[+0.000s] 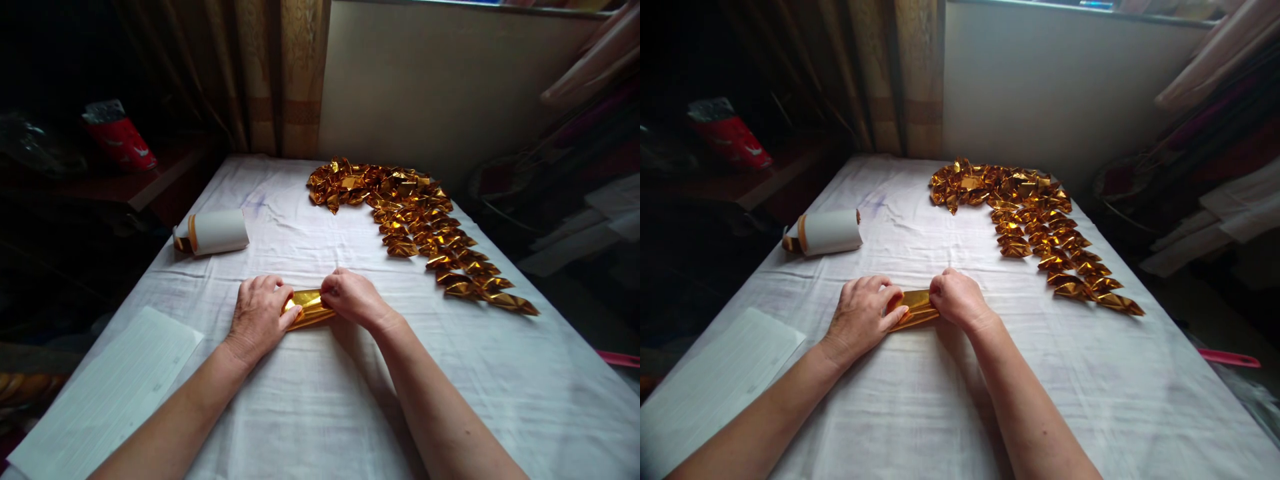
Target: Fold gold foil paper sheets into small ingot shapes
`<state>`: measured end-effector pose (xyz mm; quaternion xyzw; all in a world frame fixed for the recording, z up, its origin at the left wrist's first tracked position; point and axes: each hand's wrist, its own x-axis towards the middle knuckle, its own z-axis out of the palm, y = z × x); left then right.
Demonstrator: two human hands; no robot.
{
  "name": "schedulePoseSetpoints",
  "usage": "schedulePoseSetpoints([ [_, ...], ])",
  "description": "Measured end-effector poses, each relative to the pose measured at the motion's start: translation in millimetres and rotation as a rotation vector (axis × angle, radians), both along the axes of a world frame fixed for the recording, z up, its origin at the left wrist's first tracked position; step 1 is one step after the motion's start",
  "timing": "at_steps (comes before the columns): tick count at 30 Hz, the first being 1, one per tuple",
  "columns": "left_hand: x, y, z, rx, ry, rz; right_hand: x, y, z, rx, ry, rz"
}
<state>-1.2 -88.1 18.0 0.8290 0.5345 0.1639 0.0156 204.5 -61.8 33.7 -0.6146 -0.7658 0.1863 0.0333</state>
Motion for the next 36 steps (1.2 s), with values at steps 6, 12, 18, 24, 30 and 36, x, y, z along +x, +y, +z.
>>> schedulePoseSetpoints([
  [6,3.8,-2.0,-2.0,0.026,0.008,-0.006,-3.3,-5.2,8.8,0.108,-0.034,0.037],
  [12,2.4,-2.3,-3.4,0.039,0.032,-0.015,-21.1,-10.0,5.4,0.081,0.049,0.186],
  [18,0.5,-2.2,-7.2,0.039,0.054,-0.010,-20.9,-15.3,-10.0,0.006,0.172,0.142],
  [24,0.2,-3.1,-6.8,0.034,0.059,-0.014,-14.6,-25.2,-11.3,0.029,0.219,0.148],
  [30,1.1,-6.1,-5.3,0.002,0.023,-0.025,-13.8,-36.5,-6.5,0.015,0.191,0.098],
  [36,2.4,-8.7,-6.1,-0.012,0.034,-0.019,-5.5,-42.9,-9.6,-0.004,0.166,0.050],
])
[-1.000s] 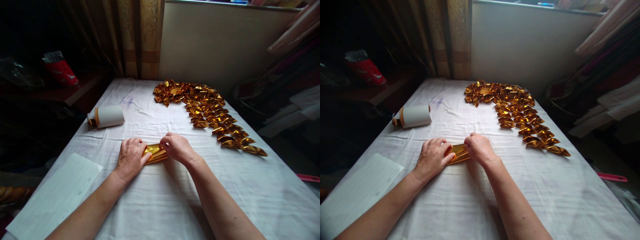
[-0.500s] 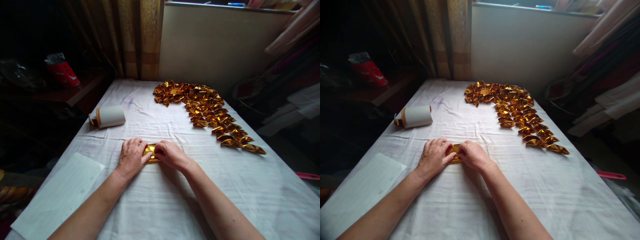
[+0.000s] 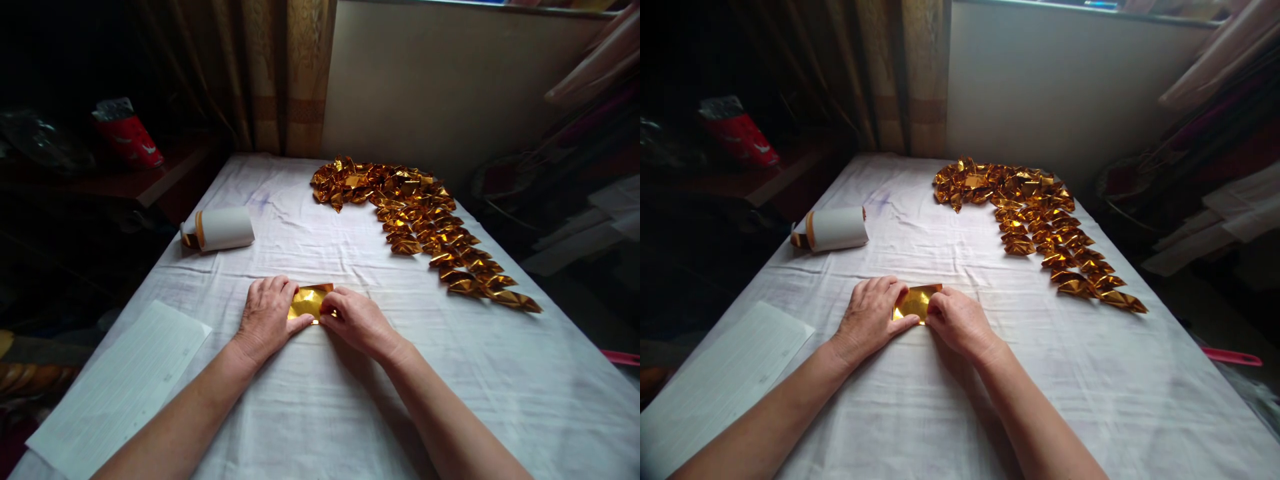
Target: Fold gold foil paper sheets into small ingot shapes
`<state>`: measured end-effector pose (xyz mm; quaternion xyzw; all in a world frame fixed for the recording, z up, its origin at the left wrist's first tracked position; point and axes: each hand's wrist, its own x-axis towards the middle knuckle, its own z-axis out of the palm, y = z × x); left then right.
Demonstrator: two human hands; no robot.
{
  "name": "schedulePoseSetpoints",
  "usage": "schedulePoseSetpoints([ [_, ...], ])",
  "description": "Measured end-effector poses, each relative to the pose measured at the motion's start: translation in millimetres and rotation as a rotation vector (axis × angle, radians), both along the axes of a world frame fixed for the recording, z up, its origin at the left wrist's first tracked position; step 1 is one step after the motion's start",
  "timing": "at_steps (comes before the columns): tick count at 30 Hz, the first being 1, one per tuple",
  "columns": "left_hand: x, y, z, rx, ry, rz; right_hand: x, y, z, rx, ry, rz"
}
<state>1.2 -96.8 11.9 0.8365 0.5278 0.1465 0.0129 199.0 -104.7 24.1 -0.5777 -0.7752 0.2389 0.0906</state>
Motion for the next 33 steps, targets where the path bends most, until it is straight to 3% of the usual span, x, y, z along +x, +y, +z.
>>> schedulePoseSetpoints([
  [8,2.0,1.4,2.5,-0.025,0.020,0.004,14.4,-6.4,-0.1,-0.018,-0.062,-0.059],
  [17,29.3,-9.0,5.2,-0.042,0.212,0.154,14.2,-7.1,-4.2,0.011,-0.050,-0.065],
  [24,-0.7,-6.2,6.7,-0.163,0.022,0.068,15.5,-6.8,-4.2,0.020,-0.058,-0.064],
  [33,-35.9,9.0,2.2,-0.333,-0.028,-0.052,15.7,-7.6,-5.5,0.047,-0.020,-0.064],
])
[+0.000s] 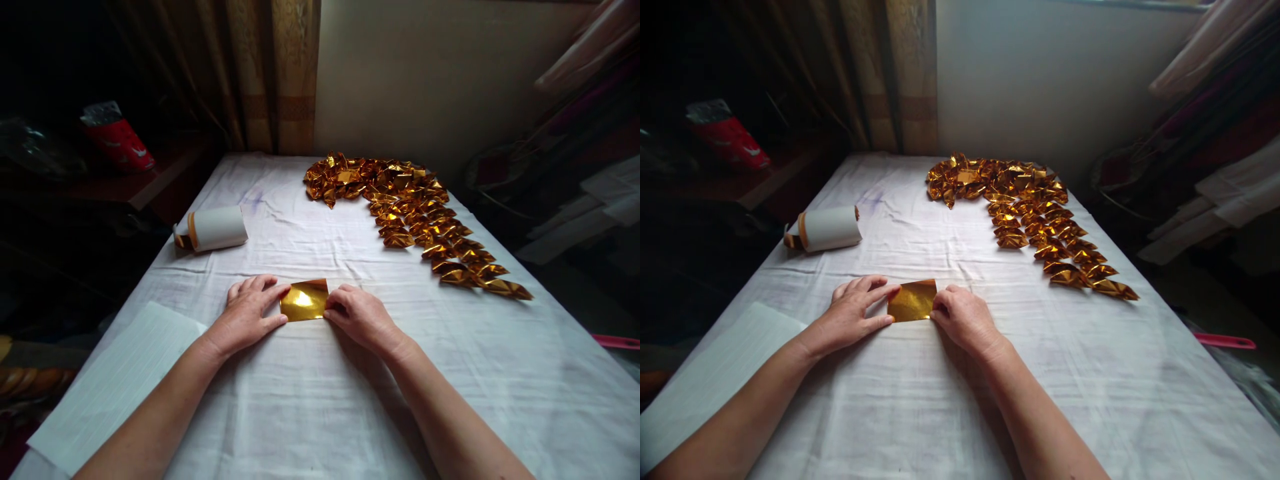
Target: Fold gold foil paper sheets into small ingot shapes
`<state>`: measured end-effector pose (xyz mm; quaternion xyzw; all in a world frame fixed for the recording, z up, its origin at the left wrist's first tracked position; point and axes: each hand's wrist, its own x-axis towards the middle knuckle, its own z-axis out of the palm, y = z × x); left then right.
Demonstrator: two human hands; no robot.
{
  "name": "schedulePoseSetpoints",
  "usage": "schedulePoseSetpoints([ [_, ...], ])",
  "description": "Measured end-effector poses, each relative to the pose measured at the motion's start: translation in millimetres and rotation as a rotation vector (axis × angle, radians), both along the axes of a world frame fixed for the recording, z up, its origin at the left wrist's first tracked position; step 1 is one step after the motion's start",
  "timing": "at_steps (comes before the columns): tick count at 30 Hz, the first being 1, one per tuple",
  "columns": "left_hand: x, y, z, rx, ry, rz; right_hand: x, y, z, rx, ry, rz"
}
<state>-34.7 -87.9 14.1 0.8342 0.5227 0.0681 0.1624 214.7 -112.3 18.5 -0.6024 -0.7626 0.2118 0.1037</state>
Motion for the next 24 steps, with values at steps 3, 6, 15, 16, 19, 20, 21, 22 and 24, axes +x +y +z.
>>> schedulePoseSetpoints([
  [3,-1.7,2.8,0.5,-0.017,0.001,-0.001,6.7,0.5,-2.8,0.012,0.074,0.033],
  [6,0.3,2.9,2.2,-0.008,0.001,0.003,10.3,0.1,-8.5,0.086,0.153,0.073],
  [15,0.3,3.3,-1.0,0.013,0.002,-0.012,-54.8,-20.9,-21.4,0.311,-0.026,0.153],
  [16,-0.1,3.2,-2.0,0.021,-0.004,-0.015,-59.0,-22.5,-22.3,0.259,-0.044,0.169],
  [19,-1.3,2.9,-5.2,0.039,-0.017,-0.020,-60.2,-24.3,-22.9,0.157,-0.075,0.185],
  [20,-1.8,3.0,-6.2,0.040,-0.019,-0.020,-57.8,-24.4,-22.5,0.139,-0.084,0.179],
  [21,-2.3,3.3,-7.0,0.039,-0.019,-0.020,-54.5,-24.7,-21.8,0.124,-0.095,0.168],
  [22,-2.9,3.7,-7.6,0.038,-0.020,-0.021,-50.6,-25.1,-21.2,0.111,-0.109,0.154],
  [24,-3.9,4.5,-8.0,0.041,-0.023,-0.025,-42.1,-26.9,-20.3,0.092,-0.145,0.120],
])
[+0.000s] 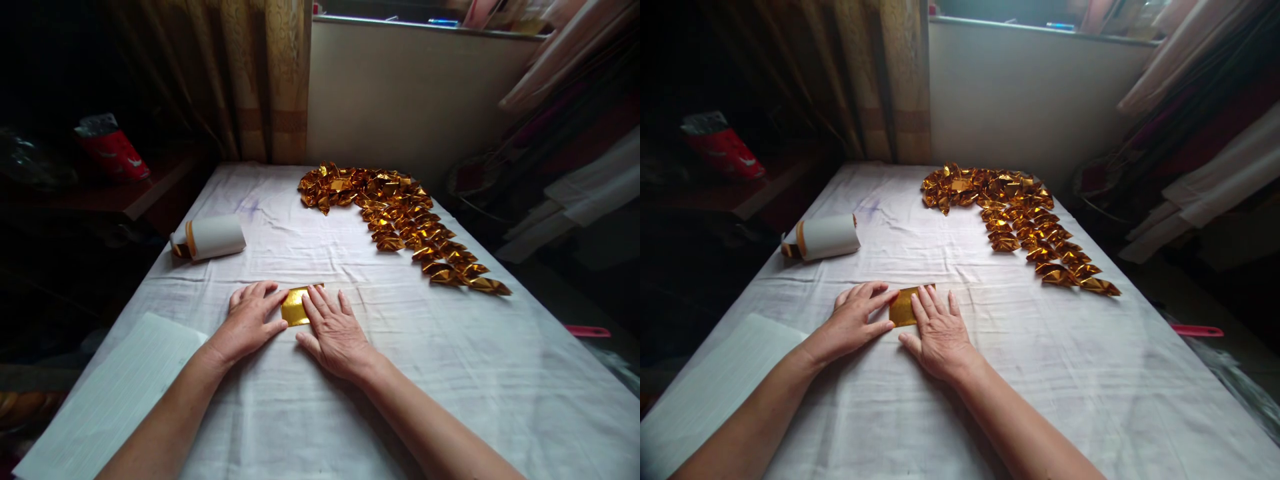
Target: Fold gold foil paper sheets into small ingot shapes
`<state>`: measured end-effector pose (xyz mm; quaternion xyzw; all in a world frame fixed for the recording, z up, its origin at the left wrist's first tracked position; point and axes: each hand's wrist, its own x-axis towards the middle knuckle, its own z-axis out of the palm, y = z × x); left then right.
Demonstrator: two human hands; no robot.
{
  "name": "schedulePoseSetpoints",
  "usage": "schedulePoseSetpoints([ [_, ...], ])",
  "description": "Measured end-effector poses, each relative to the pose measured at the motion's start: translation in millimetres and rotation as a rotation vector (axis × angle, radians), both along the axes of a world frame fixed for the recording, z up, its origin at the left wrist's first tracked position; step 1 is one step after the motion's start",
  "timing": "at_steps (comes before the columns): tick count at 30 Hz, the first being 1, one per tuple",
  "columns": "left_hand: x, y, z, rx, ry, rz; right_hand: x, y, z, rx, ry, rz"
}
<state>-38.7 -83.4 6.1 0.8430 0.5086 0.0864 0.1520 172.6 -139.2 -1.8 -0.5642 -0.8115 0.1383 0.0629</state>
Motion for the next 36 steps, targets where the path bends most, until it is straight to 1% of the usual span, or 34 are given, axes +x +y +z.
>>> schedulePoseSetpoints([
  [4,3.7,-5.7,3.4,0.024,0.021,-0.015,12.9,-4.7,-1.4,0.000,-0.056,-0.020],
  [6,10.1,-14.9,5.3,0.073,0.050,-0.010,15.3,-6.0,-3.5,0.012,-0.069,-0.023],
  [7,13.9,-20.6,5.5,0.124,0.057,-0.011,15.6,-6.3,-4.6,0.024,-0.072,-0.024],
  [8,17.6,-26.5,5.1,0.168,0.053,-0.039,15.7,-6.3,-5.8,0.039,-0.074,-0.022],
  [9,20.9,-32.1,4.0,0.185,0.045,-0.105,15.5,-6.2,-6.9,0.055,-0.075,-0.021],
  [11,24.7,-40.5,0.7,0.158,0.043,-0.246,15.2,-5.8,-8.4,0.075,-0.081,-0.014],
  [12,24.9,-43.0,-1.2,0.139,0.050,-0.283,15.1,-5.5,-8.7,0.070,-0.089,-0.010],
  [15,18.9,-44.0,-4.5,0.088,0.076,-0.324,14.8,-4.7,-7.6,0.039,-0.115,-0.004],
  [19,4.2,-40.9,-1.3,0.057,0.106,-0.369,13.8,-4.3,-5.2,0.020,-0.130,-0.004],
  [24,-10.4,-44.6,2.3,0.063,0.155,-0.354,14.2,-5.2,-8.0,0.063,-0.129,-0.008],
  [29,-13.3,-48.9,-0.1,0.091,0.154,-0.328,15.6,-9.6,-10.7,0.147,-0.102,-0.027],
  [31,-12.4,-49.3,-1.2,0.108,0.155,-0.323,13.4,-13.3,-9.2,0.185,-0.075,0.023],
  [33,-11.3,-49.4,-1.6,0.128,0.149,-0.315,10.1,-17.6,-7.2,0.198,-0.037,0.133],
  [35,-10.5,-49.2,-1.0,0.139,0.143,-0.313,8.0,-21.4,-5.6,0.173,-0.009,0.207],
  [36,-10.2,-49.0,-0.2,0.143,0.140,-0.312,8.3,-23.1,-5.1,0.152,-0.004,0.212],
])
